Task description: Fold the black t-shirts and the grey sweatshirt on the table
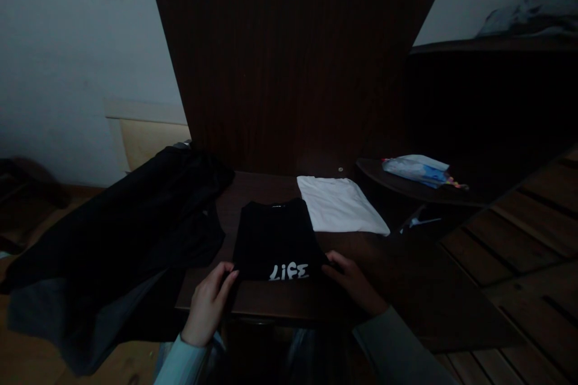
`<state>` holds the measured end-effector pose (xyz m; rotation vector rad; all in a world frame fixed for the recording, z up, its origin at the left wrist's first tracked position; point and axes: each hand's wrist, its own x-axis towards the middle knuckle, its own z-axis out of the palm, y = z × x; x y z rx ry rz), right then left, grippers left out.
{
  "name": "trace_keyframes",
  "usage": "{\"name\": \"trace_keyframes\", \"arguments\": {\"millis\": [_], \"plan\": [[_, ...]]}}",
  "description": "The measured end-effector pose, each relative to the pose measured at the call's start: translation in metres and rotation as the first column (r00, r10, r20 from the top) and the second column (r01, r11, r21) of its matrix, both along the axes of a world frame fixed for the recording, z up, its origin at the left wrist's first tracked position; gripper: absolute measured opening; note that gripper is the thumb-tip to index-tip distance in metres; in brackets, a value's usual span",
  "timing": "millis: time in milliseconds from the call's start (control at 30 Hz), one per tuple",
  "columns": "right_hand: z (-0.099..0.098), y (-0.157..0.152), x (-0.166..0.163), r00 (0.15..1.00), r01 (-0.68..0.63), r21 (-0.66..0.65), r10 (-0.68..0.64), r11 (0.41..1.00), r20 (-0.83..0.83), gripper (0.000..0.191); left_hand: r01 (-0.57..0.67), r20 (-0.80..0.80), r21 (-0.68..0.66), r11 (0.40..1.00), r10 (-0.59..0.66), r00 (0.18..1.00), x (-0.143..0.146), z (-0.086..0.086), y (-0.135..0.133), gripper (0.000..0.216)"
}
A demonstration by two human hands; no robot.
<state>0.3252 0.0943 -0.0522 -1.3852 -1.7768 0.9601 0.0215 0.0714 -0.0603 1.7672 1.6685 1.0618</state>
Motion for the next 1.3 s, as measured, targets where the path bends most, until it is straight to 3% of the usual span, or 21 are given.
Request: {"name": "trace_keyframes", "arguments": {"millis": [133, 400, 900, 1067, 1300], "plan": [[-0.001, 0.0, 0.001, 1.0, 0.007, -0.02, -0.007, 1.0, -0.005, 0.03, -0.032, 0.009, -0.012, 0.999, 0.032, 0.999, 0.002, -0.002, 0.0, 0.028], [-0.005, 0.001, 0.002, 0.999, 0.039, 0.013, -0.039, 0.999, 0.025, 0.027, 0.06, 0.018, -0.09, 0.994, -0.059, 0.998, 0.003, 0.009, 0.001, 0.032], [-0.005, 0.0, 0.001, 0.997, 0.066, 0.086, -0.069, 0.994, 0.034, 0.013, -0.064, -0.124, -0.056, 0.996, 0.057, 0.991, 0.012, 0.003, 0.004, 0.022], [-0.001, -0.001, 0.001, 0.998, -0.03, 0.089, 0.024, 0.996, 0.064, 0.031, 0.012, -0.087, 0.001, 1.0, -0.012, 0.996, 0.009, 0.003, 0.002, 0.021], [-0.005, 0.001, 0.002, 0.995, -0.051, 0.058, 0.045, 0.997, 0.094, 0.04, 0.175, -0.038, 0.038, 0.984, -0.173, 0.984, 0.002, 0.002, 0.002, 0.029]]}}
